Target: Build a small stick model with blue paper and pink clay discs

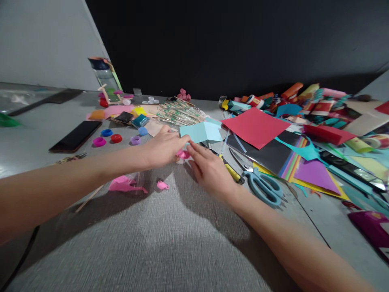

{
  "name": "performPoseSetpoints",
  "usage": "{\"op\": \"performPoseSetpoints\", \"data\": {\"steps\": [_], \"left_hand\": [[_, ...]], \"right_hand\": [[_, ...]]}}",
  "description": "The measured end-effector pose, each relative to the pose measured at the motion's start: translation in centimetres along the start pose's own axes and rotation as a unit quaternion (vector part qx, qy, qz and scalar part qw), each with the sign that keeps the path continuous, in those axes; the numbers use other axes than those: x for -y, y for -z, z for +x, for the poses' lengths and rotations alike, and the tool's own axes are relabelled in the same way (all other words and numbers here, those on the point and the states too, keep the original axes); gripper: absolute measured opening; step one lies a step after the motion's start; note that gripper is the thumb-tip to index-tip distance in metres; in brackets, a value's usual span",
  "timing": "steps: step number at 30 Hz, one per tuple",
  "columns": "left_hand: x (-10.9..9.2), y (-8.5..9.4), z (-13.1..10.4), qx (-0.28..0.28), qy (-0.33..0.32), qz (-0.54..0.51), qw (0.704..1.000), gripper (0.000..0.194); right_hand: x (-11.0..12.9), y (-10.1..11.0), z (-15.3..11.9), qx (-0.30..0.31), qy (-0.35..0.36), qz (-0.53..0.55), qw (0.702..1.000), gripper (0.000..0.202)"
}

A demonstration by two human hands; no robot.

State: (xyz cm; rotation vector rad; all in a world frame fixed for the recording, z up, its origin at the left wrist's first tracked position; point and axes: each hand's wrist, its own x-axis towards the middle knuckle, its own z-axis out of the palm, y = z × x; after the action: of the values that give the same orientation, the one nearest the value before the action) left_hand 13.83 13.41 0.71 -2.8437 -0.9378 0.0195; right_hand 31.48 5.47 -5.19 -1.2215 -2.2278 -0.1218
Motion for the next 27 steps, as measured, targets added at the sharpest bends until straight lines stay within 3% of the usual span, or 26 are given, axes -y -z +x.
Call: {"op": "performPoseSetpoints", "data": {"steps": [5,9,14,18,20,23,25,27], "left_hand": [[0.3,0.3,-0.1,0.011,-0.002,-0.013,1.0,0.029],[0.5,0.4,0.1,0.004,-0.001,-0.023,1.0,0.027],[0.0,0.7,-0.1,-0.015,-0.026,-0.03,0.999,0.009],[0.1,0.8,-0.4,-0.017,-0.032,-0.04,0.999,0.009],[0.6,1.1,-0.6,-0.049,-0.03,-0.075,0.996,0.014],[1.9,2.0,-1.5,-0.151,-0.009,-0.134,0.979,0.017],[2.7,3.0,-2.6,-0.212,0.018,-0.15,0.966,0.014],[3.4,3.9,-4.1,-0.249,0.046,-0.146,0.956,0.024]], "right_hand": [[-1.5,1.0,0.1,-0.036,-0.058,0.0,0.998,0.035],[-1.9,0.8,0.0,-0.022,-0.051,-0.002,0.998,0.033],[-1.5,0.2,-0.1,0.0,-0.022,-0.004,1.0,0.034],[-1.2,0.2,0.0,0.014,-0.001,-0.005,1.0,0.031],[-1.2,0.6,0.0,-0.002,-0.004,-0.005,1.0,0.03],[-1.2,1.5,0.0,-0.04,-0.022,0.0,0.999,0.026],[-0.9,2.1,0.1,-0.061,-0.031,0.004,0.998,0.023],[-0.2,2.6,0.1,-0.061,-0.025,0.01,0.998,0.025]]}}
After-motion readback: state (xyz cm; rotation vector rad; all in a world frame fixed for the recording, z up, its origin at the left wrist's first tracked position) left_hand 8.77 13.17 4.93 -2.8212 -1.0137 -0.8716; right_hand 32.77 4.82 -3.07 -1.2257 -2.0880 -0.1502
